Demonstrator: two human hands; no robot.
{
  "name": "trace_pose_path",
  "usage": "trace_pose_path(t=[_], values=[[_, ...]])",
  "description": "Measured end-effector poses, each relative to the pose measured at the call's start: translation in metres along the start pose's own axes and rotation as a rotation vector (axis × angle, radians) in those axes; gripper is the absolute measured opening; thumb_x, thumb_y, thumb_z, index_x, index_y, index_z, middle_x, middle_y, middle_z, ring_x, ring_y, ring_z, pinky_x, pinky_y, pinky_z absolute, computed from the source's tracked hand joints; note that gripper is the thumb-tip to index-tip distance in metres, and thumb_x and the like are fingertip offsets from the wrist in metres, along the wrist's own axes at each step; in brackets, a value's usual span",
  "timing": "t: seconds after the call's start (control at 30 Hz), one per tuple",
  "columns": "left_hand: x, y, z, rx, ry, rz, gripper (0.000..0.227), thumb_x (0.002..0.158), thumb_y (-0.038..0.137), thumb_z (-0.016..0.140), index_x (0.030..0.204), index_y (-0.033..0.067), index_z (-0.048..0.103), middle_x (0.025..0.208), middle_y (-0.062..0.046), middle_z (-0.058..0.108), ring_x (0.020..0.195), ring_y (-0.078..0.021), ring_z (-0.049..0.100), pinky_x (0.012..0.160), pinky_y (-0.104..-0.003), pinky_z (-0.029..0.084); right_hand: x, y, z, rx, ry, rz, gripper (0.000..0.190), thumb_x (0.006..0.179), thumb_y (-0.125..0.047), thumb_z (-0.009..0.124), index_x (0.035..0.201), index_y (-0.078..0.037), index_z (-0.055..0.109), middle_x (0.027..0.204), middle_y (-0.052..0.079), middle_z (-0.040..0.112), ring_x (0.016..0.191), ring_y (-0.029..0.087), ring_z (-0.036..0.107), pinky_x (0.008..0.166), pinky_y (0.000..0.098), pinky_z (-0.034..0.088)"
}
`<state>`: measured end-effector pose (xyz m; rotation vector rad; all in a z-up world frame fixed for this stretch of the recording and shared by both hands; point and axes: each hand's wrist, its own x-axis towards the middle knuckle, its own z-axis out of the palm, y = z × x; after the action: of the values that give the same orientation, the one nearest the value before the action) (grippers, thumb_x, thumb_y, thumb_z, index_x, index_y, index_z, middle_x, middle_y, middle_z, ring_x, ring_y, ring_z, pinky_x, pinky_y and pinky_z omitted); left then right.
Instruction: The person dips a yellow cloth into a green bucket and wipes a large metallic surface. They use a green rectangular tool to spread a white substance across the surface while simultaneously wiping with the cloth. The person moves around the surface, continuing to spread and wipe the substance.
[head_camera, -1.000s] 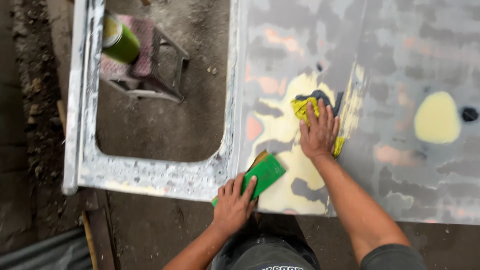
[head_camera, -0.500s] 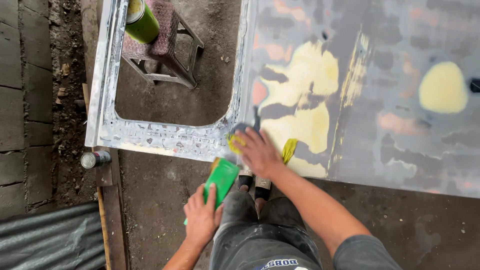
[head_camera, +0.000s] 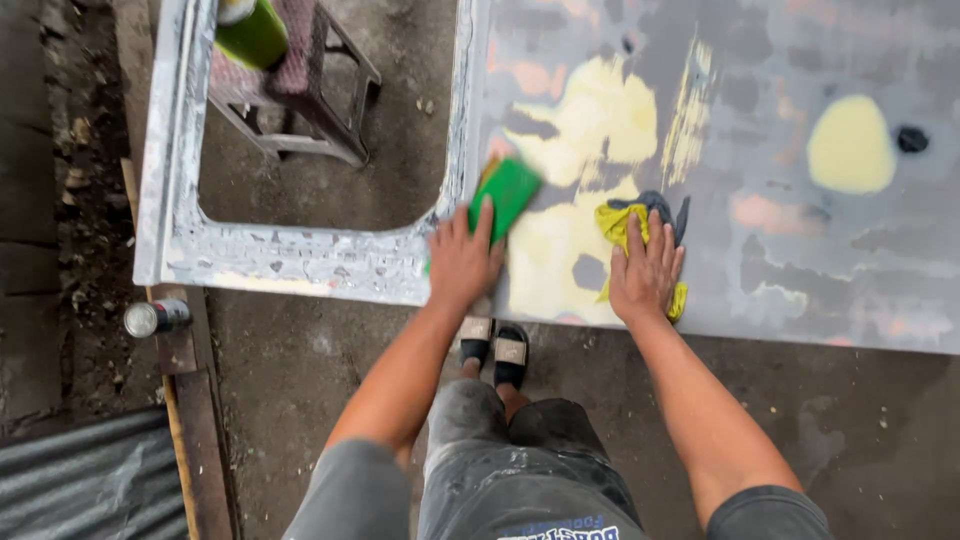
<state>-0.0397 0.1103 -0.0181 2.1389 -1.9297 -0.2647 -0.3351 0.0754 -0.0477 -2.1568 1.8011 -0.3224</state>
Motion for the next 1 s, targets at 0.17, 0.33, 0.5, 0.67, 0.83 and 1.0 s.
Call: trace_pose_path(t=[0.17,0.33,0.5,0.67,0.83,1.0], values=[[0.01,0.004,-0.006,0.016,0.036,0.003,0.075,0.088,0.041,0.068,0.153,0.0159,0.04,0.144,-0.021,0.047,0.116,-0.0407,0.051,0.092,-0.057,0.04,0.003,-0.004,0.0,0.003,0.062,0.026,0.062,0.104,-0.035,0.05,0.162,-0.016,0.039,0.17,0.015,0.027,0.155,0.041,0.021,0.124,0.06,0.01],[-0.103,0.001,-0.029,0.017,-0.044,0.134,0.077,0.088,0.037,0.07,0.155,0.0144,0.041,0.144,-0.023,0.046,0.114,-0.0404,0.051,0.093,-0.054,0.041,0.008,-0.008,-0.001,0.009,0.088,0.034,0.06,0.104,-0.036,0.05,0.161,-0.018,0.04,0.17,0.014,0.027,0.155,0.04,0.022,0.125,0.0594,0.01],[-0.094,0.0,-0.028,-0.004,-0.087,0.169,0.077,0.085,0.036,0.071,0.154,0.0151,0.042,0.144,-0.019,0.046,0.118,-0.0386,0.051,0.094,-0.052,0.04,0.004,-0.007,-0.002,0.02,0.071,0.023,0.06,0.107,-0.037,0.047,0.163,-0.016,0.038,0.17,0.014,0.025,0.156,0.04,0.018,0.125,0.0593,0.007],[0.028,0.003,-0.002,0.011,0.007,0.07,0.075,0.089,0.04,0.07,0.154,0.0158,0.041,0.144,-0.019,0.045,0.117,-0.0387,0.05,0.092,-0.053,0.039,0.002,-0.005,0.0,0.006,0.068,0.026,0.06,0.106,-0.035,0.049,0.162,-0.017,0.039,0.17,0.014,0.025,0.156,0.04,0.019,0.125,0.0589,0.008],[0.008,0.011,-0.016,0.025,-0.015,-0.018,0.073,0.091,0.039,0.068,0.154,0.0159,0.04,0.144,-0.019,0.047,0.118,-0.0385,0.051,0.094,-0.052,0.039,0.002,-0.009,-0.004,0.017,0.056,0.006,0.059,0.105,-0.034,0.05,0.16,-0.016,0.041,0.17,0.015,0.026,0.155,0.04,0.02,0.124,0.0591,0.008],[-0.11,0.007,-0.026,0.004,-0.112,0.159,0.075,0.09,0.041,0.066,0.155,0.0119,0.041,0.145,-0.025,0.043,0.117,-0.0401,0.05,0.096,-0.052,0.039,0.006,-0.012,-0.007,0.037,0.073,0.03,0.06,0.104,-0.034,0.049,0.16,-0.015,0.042,0.169,0.015,0.027,0.155,0.04,0.021,0.124,0.0598,0.008]])
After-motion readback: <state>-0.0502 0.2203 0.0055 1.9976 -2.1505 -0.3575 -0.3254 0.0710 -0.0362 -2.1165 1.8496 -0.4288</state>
